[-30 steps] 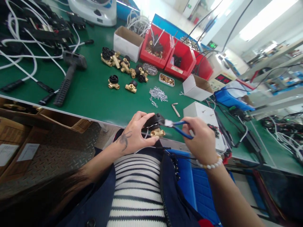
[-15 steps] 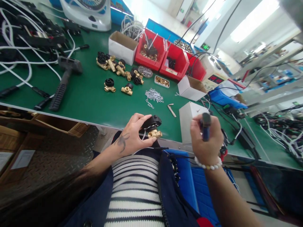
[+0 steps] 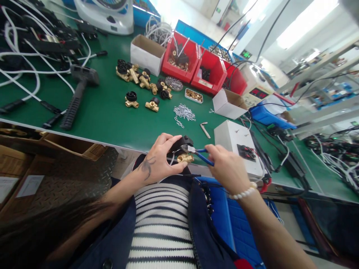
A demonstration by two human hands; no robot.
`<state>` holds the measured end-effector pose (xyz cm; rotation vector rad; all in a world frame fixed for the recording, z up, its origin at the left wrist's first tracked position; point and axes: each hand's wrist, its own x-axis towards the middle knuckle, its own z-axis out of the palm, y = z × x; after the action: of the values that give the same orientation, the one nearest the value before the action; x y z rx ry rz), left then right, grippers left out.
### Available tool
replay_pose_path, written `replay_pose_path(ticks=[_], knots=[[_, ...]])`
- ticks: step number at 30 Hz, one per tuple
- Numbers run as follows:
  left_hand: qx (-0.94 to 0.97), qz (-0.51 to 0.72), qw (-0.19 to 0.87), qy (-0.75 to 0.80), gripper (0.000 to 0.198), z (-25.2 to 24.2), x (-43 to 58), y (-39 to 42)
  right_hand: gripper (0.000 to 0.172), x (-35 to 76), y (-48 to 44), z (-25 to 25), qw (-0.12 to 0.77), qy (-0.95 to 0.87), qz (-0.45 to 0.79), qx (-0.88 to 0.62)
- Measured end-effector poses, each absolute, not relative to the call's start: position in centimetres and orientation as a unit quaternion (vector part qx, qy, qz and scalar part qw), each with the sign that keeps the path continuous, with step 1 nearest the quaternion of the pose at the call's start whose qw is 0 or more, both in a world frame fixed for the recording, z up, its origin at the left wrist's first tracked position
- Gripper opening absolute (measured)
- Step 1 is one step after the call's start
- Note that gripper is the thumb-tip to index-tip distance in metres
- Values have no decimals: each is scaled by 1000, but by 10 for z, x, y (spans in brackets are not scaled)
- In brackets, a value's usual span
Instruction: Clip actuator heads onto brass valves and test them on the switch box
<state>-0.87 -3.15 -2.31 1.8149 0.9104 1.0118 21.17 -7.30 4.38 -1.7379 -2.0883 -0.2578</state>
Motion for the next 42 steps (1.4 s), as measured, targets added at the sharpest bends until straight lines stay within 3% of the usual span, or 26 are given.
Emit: replay_pose_path(ticks=[3, 7, 13, 18, 24, 29, 33, 34, 37, 40, 42], knots=[[723, 404, 425, 365, 66, -23, -9, -31, 17, 213, -72, 49, 170, -767, -68, -615], [724, 405, 427, 361, 66, -24, -9, -31, 16, 216, -72, 53, 294, -687, -155, -646], [726, 407, 419, 363, 66, -23, -8, -31, 18, 210, -71, 46, 140, -772, -85, -614], [725, 411, 419, 361, 67, -24, -8, -30, 16, 215, -71, 51, 265, -707, -157, -636], [728, 416, 407, 362, 65, -27, -7, -31, 17, 206, -73, 48, 150, -777, -86, -605], [741, 412, 395, 354, 65, -26, -8, -31, 18, 206, -75, 50, 235, -740, -124, -618], [754, 414, 373, 349, 65, -24, -8, -33, 22, 202, -75, 40, 96, -784, -44, -612], [757, 417, 365, 346, 65, -24, -7, -33, 21, 201, -75, 39, 96, -783, -24, -615], [757, 441, 337, 344, 64, -26, -7, -34, 20, 196, -73, 38, 218, -723, 87, -650], [749, 473, 304, 351, 55, -29, -6, -31, 50, 191, -68, 33, 312, -628, 286, -653], [754, 477, 288, 348, 46, -32, -6, -29, 59, 186, -63, 24, 328, -594, 372, -634]])
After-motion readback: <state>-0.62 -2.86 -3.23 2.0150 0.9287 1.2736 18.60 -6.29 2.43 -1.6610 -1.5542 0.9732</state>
